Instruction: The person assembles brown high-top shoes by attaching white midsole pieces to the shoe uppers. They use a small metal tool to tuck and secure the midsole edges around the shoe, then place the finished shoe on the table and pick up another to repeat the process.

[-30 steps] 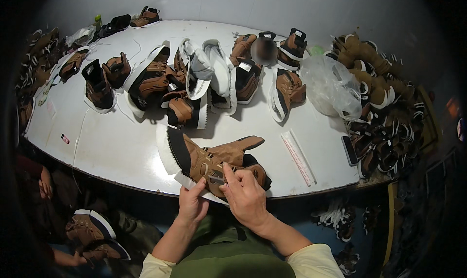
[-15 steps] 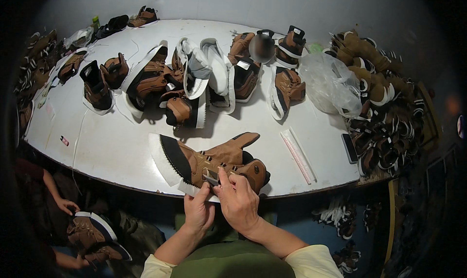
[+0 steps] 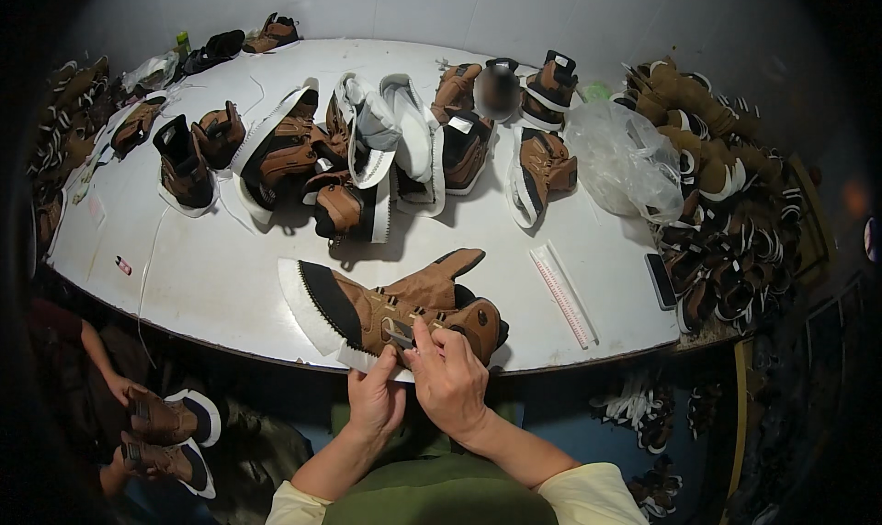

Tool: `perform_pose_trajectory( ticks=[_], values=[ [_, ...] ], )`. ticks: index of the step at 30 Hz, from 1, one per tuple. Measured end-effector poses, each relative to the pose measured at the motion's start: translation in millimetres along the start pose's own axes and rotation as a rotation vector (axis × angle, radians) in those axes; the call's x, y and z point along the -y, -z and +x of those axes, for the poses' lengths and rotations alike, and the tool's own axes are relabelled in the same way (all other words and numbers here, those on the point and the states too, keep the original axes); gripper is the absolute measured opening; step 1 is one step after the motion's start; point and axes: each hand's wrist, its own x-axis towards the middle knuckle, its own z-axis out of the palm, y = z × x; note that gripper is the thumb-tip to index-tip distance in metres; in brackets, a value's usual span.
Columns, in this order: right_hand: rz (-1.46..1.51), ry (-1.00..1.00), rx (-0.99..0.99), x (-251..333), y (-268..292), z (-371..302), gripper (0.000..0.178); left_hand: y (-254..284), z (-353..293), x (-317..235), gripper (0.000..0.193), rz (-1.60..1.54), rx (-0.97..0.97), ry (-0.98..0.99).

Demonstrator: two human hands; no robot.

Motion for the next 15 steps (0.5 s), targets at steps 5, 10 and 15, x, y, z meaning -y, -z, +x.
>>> perform_pose_trajectory(
  ticks=[5, 10, 15],
  values=[
    [0.005, 0.005, -0.028, 1.5, -2.4, 1.7, 0.035, -3.0, -0.5, -2.2, 0.029, 0.006, -0.014, -0.011],
    [-0.003, 0.000, -0.036, 2.5, -4.7, 1.3, 0.035, 0.9, 0.1, -0.3, 0.029, 0.022, 0.001, -0.018],
    [-0.004, 0.007, -0.051, 1.4, -7.8, 0.5, 0.035, 4.3, 1.5, 0.3, 0.032, 0.026, 0.019, -0.002]
  ],
)
